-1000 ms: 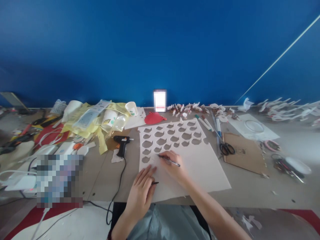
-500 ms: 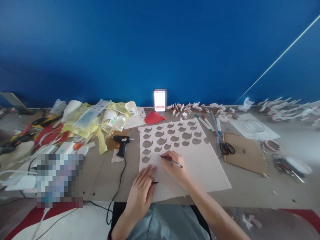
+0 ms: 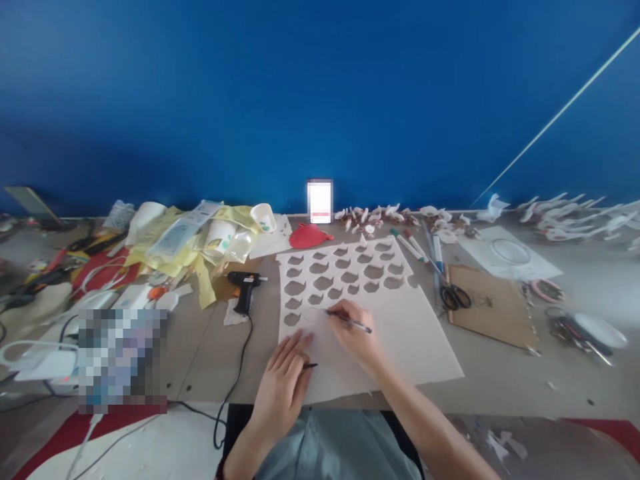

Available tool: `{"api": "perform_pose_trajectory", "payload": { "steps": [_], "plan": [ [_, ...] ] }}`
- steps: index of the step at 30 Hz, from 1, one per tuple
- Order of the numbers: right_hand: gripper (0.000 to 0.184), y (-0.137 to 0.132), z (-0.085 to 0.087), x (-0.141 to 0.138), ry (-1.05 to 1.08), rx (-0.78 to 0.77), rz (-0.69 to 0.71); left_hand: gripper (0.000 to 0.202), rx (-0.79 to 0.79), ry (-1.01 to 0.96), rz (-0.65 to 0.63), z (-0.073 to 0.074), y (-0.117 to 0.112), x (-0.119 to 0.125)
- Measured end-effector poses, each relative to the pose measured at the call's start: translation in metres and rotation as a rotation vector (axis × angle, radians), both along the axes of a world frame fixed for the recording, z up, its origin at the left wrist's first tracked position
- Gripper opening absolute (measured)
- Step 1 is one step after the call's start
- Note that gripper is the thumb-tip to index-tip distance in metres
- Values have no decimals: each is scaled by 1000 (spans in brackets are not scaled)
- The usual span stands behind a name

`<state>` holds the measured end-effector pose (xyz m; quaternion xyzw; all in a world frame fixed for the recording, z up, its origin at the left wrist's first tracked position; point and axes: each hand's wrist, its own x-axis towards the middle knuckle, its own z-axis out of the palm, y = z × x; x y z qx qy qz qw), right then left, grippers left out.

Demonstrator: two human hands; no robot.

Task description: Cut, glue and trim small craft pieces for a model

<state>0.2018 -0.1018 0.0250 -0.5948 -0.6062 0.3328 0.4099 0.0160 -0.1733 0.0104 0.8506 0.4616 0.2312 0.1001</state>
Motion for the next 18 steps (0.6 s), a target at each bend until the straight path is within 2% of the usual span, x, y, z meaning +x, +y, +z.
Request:
{"api": "perform_pose_trajectory", "payload": {
  "steps": [6,18],
  "plan": [
    [14,1,1,2,3,14,-33,18,2,-4,2,0,0,0],
    [15,2,-4,1,-11,27,-12,18,-6,2,-6,-2,0,-1]
  ]
}}
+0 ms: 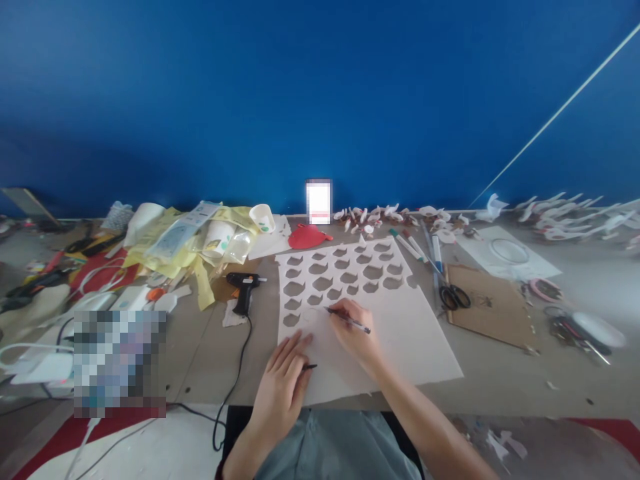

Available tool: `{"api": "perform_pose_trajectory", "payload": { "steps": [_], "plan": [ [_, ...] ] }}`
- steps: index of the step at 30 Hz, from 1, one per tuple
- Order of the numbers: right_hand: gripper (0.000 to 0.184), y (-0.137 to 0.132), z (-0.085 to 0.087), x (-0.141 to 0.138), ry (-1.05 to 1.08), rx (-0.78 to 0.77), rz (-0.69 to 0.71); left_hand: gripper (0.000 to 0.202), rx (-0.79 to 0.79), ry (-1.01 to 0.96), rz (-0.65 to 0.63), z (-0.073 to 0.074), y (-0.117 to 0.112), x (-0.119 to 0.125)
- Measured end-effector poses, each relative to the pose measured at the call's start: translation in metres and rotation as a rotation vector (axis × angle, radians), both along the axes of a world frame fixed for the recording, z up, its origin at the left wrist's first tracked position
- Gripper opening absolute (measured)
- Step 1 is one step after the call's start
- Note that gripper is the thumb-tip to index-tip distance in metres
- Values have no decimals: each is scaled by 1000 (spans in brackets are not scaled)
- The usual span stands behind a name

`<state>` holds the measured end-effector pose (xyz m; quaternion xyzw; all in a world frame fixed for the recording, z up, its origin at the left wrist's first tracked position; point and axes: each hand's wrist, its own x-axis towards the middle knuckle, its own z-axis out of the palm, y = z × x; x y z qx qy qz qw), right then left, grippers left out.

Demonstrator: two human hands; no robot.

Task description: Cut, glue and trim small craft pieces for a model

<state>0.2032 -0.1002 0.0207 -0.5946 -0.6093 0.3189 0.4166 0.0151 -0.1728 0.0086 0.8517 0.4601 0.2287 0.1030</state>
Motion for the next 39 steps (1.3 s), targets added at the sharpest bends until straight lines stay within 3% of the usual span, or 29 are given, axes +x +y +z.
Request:
{"api": "perform_pose_trajectory", "payload": {
  "steps": [16,24,39],
  "plan": [
    [14,-2,0,-1,-1,-6,50,19,4,16,2,0,-1,0],
    [16,0,9,-1,34,-41,-13,17,10,-8,6,2,0,1],
    [13,-1,5,0,17,-44,-4,16,11,-9,9,1,0,0]
  ]
}}
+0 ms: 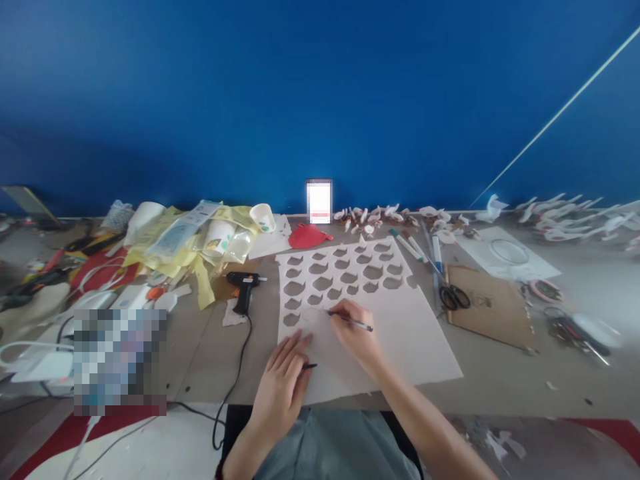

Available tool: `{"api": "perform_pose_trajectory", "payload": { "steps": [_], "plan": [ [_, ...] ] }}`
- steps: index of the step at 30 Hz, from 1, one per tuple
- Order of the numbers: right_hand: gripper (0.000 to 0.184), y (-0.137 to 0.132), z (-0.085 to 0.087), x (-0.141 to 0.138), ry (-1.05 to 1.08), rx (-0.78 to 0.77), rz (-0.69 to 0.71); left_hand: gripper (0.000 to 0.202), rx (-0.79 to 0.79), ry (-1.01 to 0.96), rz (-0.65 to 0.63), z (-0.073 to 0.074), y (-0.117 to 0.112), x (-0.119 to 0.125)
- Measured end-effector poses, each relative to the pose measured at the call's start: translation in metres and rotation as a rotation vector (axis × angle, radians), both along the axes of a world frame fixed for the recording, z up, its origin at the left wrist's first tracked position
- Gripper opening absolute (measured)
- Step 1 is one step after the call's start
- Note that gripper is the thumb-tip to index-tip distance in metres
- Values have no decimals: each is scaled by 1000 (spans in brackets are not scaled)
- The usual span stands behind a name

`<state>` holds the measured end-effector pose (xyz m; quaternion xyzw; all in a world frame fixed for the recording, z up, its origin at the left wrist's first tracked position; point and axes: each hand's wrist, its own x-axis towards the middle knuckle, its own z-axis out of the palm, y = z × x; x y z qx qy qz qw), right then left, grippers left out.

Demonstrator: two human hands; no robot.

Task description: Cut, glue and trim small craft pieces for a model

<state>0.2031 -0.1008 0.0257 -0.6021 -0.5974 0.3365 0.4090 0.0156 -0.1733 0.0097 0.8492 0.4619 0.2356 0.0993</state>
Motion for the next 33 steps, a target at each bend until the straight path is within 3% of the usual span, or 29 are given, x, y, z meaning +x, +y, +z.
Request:
{"api": "perform_pose_trajectory", "payload": {
  "steps": [33],
  "plan": [
    [15,-4,1,-4,-41,47,47,20,7,-15,2,0,0,0]
  ]
}}
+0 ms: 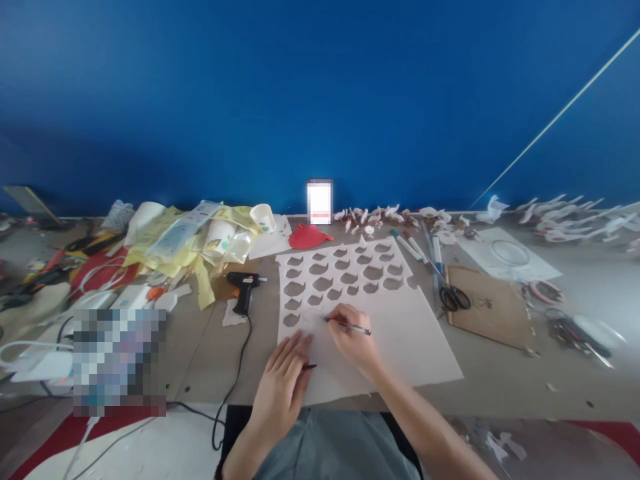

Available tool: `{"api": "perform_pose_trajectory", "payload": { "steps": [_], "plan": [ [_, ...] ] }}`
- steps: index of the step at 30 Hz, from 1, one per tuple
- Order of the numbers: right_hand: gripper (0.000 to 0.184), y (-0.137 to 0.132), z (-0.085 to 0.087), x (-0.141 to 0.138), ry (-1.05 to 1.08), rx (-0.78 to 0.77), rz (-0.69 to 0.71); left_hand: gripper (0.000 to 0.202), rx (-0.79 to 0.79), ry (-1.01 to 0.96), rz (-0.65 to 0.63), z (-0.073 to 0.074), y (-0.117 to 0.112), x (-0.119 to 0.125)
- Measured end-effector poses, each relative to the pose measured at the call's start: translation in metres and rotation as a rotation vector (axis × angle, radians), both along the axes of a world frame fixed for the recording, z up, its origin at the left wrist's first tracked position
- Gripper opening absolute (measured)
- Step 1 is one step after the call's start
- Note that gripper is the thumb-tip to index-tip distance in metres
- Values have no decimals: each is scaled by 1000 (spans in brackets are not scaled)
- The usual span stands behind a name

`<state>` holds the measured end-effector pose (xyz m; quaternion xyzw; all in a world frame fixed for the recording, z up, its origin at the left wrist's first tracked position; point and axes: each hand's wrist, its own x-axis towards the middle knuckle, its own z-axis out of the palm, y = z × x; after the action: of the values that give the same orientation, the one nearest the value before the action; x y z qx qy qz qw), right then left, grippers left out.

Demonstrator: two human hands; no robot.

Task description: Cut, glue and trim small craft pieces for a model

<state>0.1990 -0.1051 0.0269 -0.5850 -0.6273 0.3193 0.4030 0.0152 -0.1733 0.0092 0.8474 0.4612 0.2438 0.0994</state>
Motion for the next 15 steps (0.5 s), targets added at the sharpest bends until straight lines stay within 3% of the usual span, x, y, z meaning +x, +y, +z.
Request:
{"api": "perform_pose_trajectory", "payload": {
  "steps": [15],
  "plan": [
    [14,-4,1,-3,59,-39,44,20,0,18,2,-1,0,0]
  ]
}}
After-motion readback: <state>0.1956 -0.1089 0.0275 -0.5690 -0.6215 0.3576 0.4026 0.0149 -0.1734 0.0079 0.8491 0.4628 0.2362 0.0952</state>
